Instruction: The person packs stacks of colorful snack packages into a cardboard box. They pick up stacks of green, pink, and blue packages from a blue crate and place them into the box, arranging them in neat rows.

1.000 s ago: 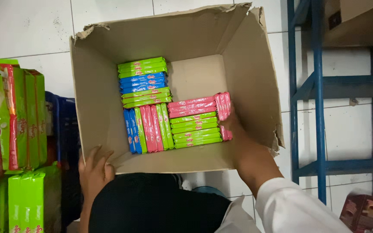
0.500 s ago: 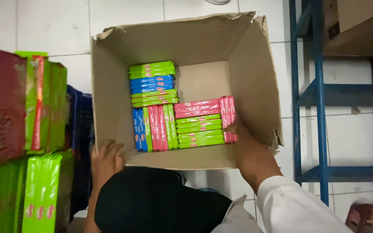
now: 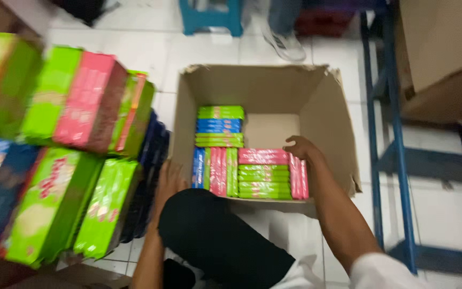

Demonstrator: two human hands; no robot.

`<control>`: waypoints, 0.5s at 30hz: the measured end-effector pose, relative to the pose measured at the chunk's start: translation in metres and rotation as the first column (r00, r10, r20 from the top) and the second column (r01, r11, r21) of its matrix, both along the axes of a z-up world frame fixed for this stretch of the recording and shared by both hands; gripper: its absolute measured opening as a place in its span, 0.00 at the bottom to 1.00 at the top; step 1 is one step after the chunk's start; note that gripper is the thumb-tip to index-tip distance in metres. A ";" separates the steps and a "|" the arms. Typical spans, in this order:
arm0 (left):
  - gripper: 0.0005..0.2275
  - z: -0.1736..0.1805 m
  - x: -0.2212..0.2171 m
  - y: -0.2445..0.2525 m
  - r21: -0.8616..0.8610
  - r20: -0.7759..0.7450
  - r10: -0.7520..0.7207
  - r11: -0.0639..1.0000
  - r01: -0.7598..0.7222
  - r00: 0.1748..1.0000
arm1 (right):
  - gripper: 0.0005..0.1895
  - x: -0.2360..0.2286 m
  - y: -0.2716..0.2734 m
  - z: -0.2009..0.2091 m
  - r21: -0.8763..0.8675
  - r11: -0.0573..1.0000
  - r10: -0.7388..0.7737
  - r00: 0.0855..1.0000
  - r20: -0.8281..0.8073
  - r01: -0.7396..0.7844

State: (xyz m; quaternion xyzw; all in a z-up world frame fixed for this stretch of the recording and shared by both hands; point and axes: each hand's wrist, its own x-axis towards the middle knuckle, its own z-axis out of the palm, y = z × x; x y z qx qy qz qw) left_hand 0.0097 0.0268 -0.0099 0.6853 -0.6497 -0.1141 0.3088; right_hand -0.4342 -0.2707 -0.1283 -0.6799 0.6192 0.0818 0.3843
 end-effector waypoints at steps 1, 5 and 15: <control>0.20 0.001 -0.001 0.001 -0.069 0.013 0.012 0.998 -0.011 1.000 | 0.27 0.022 -0.007 0.029 -0.055 0.997 -0.048 0.995 0.085 0.053; 0.28 -0.098 0.033 -0.002 -0.397 0.639 0.247 0.917 0.037 0.729 | 0.17 0.132 0.093 0.253 -0.181 0.980 0.027 0.838 0.546 0.086; 0.11 0.178 0.025 0.124 -0.079 -0.309 0.213 0.966 -0.248 0.927 | 0.14 0.343 0.225 0.354 -0.376 0.921 0.389 0.262 0.883 -0.102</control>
